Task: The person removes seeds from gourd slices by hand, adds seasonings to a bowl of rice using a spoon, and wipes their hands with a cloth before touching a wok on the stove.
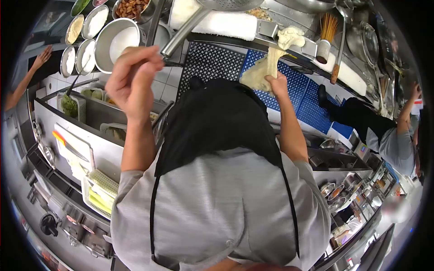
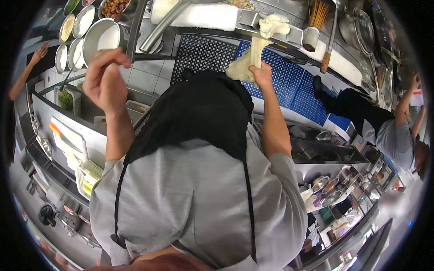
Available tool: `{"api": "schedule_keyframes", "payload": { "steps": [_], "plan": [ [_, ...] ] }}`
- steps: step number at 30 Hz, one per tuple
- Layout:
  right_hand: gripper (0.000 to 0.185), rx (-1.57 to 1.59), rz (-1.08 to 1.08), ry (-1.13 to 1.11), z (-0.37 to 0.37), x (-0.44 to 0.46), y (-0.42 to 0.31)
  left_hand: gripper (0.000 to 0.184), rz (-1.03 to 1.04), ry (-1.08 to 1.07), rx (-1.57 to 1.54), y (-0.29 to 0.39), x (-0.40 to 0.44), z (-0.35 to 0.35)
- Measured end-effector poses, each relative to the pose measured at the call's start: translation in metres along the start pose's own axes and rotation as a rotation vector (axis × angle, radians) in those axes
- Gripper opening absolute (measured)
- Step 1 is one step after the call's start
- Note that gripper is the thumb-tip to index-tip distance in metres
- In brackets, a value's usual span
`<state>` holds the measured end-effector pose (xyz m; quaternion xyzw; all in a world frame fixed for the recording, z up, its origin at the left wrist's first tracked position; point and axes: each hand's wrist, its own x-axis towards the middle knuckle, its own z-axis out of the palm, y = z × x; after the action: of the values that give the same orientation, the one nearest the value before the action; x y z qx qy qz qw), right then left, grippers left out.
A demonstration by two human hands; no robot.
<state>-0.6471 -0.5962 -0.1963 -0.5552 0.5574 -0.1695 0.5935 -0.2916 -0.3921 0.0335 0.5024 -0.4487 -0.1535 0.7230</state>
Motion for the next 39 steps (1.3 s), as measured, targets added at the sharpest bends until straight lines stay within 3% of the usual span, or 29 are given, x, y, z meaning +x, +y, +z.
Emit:
{"api": "schedule_keyframes", "payload": {
  "steps": [7, 11, 14, 17, 18, 19, 20, 21, 23, 24, 26, 28, 29, 30, 31, 32, 34, 37, 39],
  "plan": [
    [0.013, -0.165, 0.029, -0.134, -0.058, -0.02, -0.045, 0.025, -0.589, -0.253, -0.158, -0.035, 0.006, 0.069],
    [0.014, 0.107, 0.148, -0.255, -0.075, -0.018, -0.07, 0.028, -0.815, -0.47, -0.181, -0.081, -0.002, 0.097],
    [0.014, 0.553, 0.204, -0.3, -0.082, -0.015, -0.084, 0.034, -1.051, -0.6, -0.077, -0.112, -0.015, 0.128],
    [0.013, 0.496, 0.111, -0.453, -0.073, 0.004, -0.085, 0.048, -1.32, -0.276, -0.244, -0.155, -0.041, 0.191],
    [0.015, 0.453, 0.216, -0.482, -0.065, 0.008, -0.085, 0.049, -1.446, -0.153, -0.303, -0.159, -0.044, 0.22],
    [0.019, 0.482, 0.221, -0.609, -0.06, 0.0, -0.116, 0.045, -1.404, -0.252, -0.751, -0.19, -0.059, 0.233],
    [0.023, 0.482, 0.206, -0.83, -0.057, 0.01, -0.117, 0.041, -1.494, -0.262, -0.985, -0.205, -0.065, 0.237],
    [0.023, 0.483, 0.194, -0.814, -0.056, 0.015, -0.12, 0.038, -1.525, -0.359, -1.264, -0.217, -0.068, 0.241],
    [0.018, 0.672, 0.172, -0.735, -0.055, 0.033, -0.11, 0.04, -1.53, -0.1, -1.322, -0.2, -0.068, 0.254],
    [0.014, 0.806, 0.158, -0.498, -0.046, 0.037, -0.095, 0.044, -1.361, -0.114, -1.213, -0.194, -0.067, 0.265],
    [0.01, 0.506, -0.196, -0.054, -0.029, 0.072, -0.018, 0.045, -1.484, -0.178, -0.919, -0.165, -0.063, 0.27],
    [0.012, 0.692, -0.101, 0.112, -0.014, 0.064, -0.008, 0.045, -1.592, -0.257, -0.818, -0.155, -0.05, 0.275],
    [0.021, 1.15, 0.184, 0.085, -0.006, 0.08, 0.018, 0.044, -1.571, -0.382, -0.788, -0.169, -0.056, 0.273],
    [0.022, 0.899, 0.079, 0.056, -0.001, 0.076, 0.011, 0.044, -1.545, -0.507, -0.76, -0.184, -0.062, 0.274],
    [0.023, 0.644, -0.03, 0.029, 0.003, 0.067, 0.0, 0.044, -1.291, -0.441, -0.691, -0.176, -0.066, 0.287],
    [0.025, 0.387, -0.135, 0.007, 0.007, 0.053, -0.012, 0.046, -1.322, -0.348, -0.465, -0.191, -0.077, 0.291],
    [0.028, -0.134, -0.333, -0.023, 0.011, 0.019, -0.037, 0.053, -1.328, -0.163, -0.448, -0.191, -0.071, 0.291],
    [0.03, -0.818, -0.601, -0.072, 0.014, -0.01, -0.056, 0.046, -1.461, -0.243, -0.047, -0.216, -0.062, 0.293],
    [0.024, -0.936, -0.705, -0.094, 0.015, -0.02, -0.057, 0.035, -1.386, -0.318, -0.147, -0.235, -0.075, 0.281]
  ]
}}
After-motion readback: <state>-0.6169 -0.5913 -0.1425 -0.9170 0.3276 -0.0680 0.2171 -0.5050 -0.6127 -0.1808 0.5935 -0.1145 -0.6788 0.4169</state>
